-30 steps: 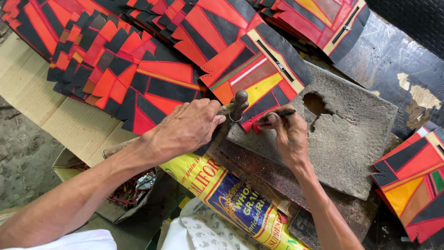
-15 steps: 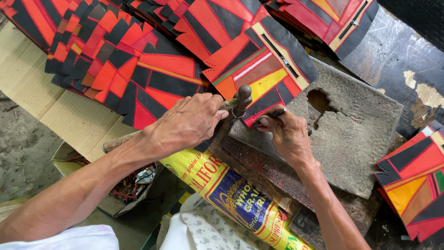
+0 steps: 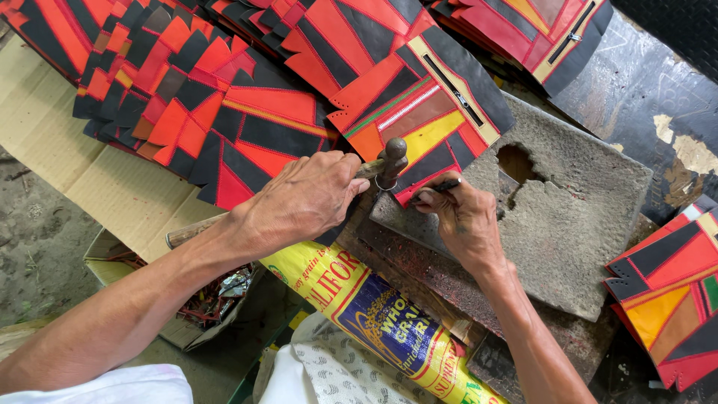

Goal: The person uses a hammer and a metal punch to create holes along the edges of colorful patterned leather pouches. They repeatedly position the punch on the pouch, strike it with the hammer, and move to the next spot along the edge.

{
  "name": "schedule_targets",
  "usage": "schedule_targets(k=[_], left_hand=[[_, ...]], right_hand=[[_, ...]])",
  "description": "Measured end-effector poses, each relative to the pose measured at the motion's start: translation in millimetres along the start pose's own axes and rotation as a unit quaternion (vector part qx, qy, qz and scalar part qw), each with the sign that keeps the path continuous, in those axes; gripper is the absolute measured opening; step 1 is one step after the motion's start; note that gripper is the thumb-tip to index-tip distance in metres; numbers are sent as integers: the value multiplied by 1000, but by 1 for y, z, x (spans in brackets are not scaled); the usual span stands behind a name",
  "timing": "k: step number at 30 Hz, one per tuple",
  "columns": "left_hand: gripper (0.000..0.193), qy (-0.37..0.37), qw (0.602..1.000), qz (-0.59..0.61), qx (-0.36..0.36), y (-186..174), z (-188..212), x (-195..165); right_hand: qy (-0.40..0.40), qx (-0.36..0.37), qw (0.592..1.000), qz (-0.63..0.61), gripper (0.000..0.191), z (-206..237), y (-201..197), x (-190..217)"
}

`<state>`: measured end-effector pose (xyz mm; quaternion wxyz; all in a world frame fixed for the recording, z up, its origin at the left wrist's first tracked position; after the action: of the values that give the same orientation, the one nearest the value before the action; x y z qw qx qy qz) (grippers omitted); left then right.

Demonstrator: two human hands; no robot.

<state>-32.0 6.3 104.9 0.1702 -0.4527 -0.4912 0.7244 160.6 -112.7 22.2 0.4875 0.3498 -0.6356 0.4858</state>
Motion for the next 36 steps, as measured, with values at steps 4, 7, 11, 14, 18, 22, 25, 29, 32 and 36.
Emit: schedule_targets(k=[4, 7, 11, 14, 18, 22, 25, 29, 32, 36], left_hand=[[26, 7, 1000, 0, -9, 0, 1, -1], [27, -8, 1000, -7, 12, 0, 0, 0], [27, 22, 1000, 12, -3, -9, -2, -4], [27, 45, 998, 34, -20, -20, -1, -10], [27, 38, 998, 50, -15, -32, 2, -18], [27, 68, 995, 63, -39, -40, 6, -32], [24, 106, 989, 82, -66, -47, 8, -45], [21, 176, 970, 107, -125, -65, 10, -68], [19, 245, 927, 180, -219, -81, 17, -84], [17, 276, 915, 192, -220, -73, 12, -92]], right_hand=[[-32, -12, 998, 53, 3, 2, 2, 5], [-52, -14, 997, 64, 5, 3, 5, 8], [-62, -10, 995, 81, 5, 1, 4, 7], [-53, -7, 996, 75, 8, 0, 3, 4], [-31, -14, 998, 51, 4, -1, 3, 1], [-80, -9, 994, 81, 4, 0, 3, 6], [-106, 0, 981, 160, 6, -1, 4, 10], [-138, 8, 977, 161, 10, 0, 7, 17], [-154, 4, 975, 160, 13, 2, 8, 18], [-156, -13, 965, 209, 14, 4, 12, 11]])
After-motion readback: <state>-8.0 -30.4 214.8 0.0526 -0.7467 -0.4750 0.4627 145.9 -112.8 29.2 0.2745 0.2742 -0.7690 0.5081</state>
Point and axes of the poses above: each hand's wrist, its own z-axis away from the middle knuckle, its own y-axis out of the palm, x = y × z, the point moved 4 cm from there along -z, towards the middle knuckle, and after that the axes turned 1 degree about -x, right-handed, at the moved point
